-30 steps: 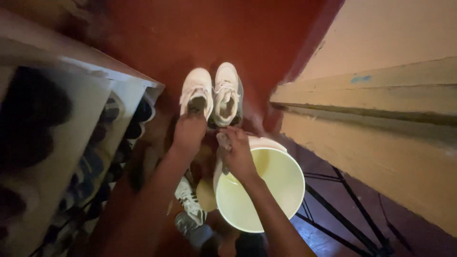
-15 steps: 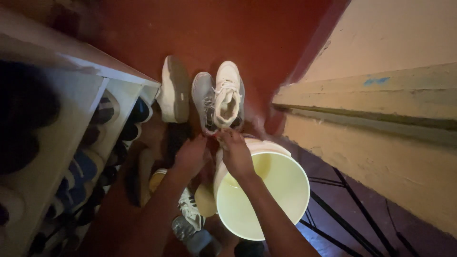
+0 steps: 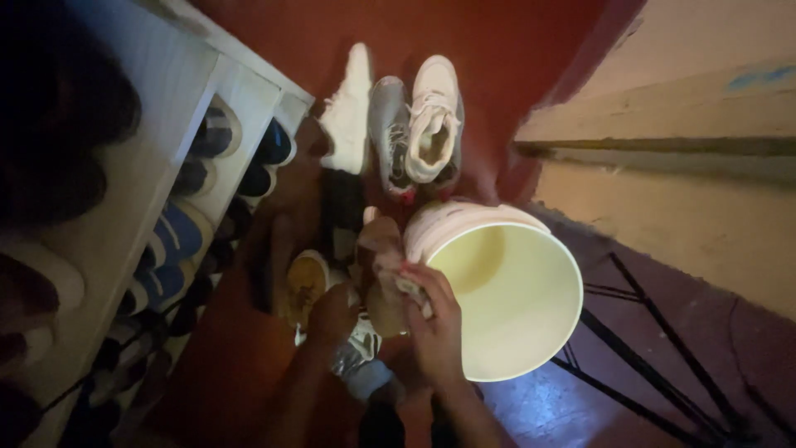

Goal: The person wipes the sides and soles of white sneakers and maroon sandals using a cloth and a bucket of liquid.

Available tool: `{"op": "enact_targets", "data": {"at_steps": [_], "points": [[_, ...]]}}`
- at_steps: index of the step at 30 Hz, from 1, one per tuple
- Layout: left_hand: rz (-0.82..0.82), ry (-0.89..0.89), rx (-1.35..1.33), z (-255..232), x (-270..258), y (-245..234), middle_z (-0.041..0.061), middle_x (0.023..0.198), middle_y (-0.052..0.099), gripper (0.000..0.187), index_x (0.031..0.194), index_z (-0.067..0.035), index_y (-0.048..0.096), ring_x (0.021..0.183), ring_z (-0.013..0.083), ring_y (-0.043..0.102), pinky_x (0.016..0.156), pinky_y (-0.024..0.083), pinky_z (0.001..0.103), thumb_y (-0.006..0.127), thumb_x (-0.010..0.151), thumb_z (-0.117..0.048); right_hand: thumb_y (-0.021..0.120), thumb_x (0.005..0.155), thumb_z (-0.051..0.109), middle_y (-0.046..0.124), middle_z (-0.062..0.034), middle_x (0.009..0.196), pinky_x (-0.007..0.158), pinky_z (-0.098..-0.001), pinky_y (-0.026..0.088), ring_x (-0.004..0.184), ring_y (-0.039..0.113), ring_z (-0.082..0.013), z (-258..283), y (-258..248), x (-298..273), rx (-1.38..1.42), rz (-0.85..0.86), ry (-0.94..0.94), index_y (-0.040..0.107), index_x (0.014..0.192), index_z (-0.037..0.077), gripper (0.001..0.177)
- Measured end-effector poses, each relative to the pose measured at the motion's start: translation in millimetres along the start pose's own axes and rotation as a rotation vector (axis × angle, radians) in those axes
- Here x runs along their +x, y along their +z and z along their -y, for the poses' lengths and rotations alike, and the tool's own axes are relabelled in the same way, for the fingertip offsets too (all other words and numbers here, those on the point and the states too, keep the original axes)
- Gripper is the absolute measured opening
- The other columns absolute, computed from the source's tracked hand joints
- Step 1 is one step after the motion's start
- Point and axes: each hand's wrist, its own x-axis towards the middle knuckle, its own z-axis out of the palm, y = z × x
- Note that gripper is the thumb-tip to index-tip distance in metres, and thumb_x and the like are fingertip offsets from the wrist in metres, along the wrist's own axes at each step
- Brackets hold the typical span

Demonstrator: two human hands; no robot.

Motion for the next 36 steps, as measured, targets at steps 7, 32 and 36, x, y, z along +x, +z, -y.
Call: {"op": "enact_targets", "data": {"at_steps": [7, 32, 36], "points": [[-0.118, -0.057, -0.15, 12.1, -19.3, 50.3, 0.019, 0.104, 0.073, 0.031, 0.106, -0.004, 0.07, 0.097, 0.0356, 0.07, 0.084, 0.055, 0.045, 0.075, 0.086, -0.027, 0.054, 0.084, -0.008, 0.072, -0.0134, 0.127, 0.107, -0.0339, 0.047, 0.124, 0.066, -0.0257, -48.6, -2.5, -81.1, 0.185, -0.022, 0.218, 0.069, 0.114, -0.001, 0.035], [0.075, 0.18, 0.479, 55.3, 40.3, 122.3, 0.019, 0.099, 0.069, 0.024, 0.102, -0.004, 0.066, 0.088, 0.0366, 0.068, 0.075, 0.056, 0.048, 0.066, 0.09, -0.024, 0.061, 0.077, 0.007, 0.069, -0.0212, 0.125, 0.092, -0.0465, 0.058, 0.112, 0.068, -0.0347, -60.6, 2.3, -117.6, 0.93, -0.2, 0.767, 0.056, 0.13, 0.0, 0.054], [-0.052, 0.228, 0.54, 64.5, -9.4, 86.8, 0.016, 0.096, 0.069, 0.015, 0.099, -0.006, 0.066, 0.085, 0.0336, 0.068, 0.073, 0.056, 0.045, 0.065, 0.089, -0.018, 0.06, 0.087, 0.007, 0.069, -0.0229, 0.119, 0.091, -0.0424, 0.057, 0.106, 0.07, -0.0316, -72.4, -20.6, -129.6, 0.816, -0.183, 0.795, 0.057, 0.133, -0.005, 0.047]]}}
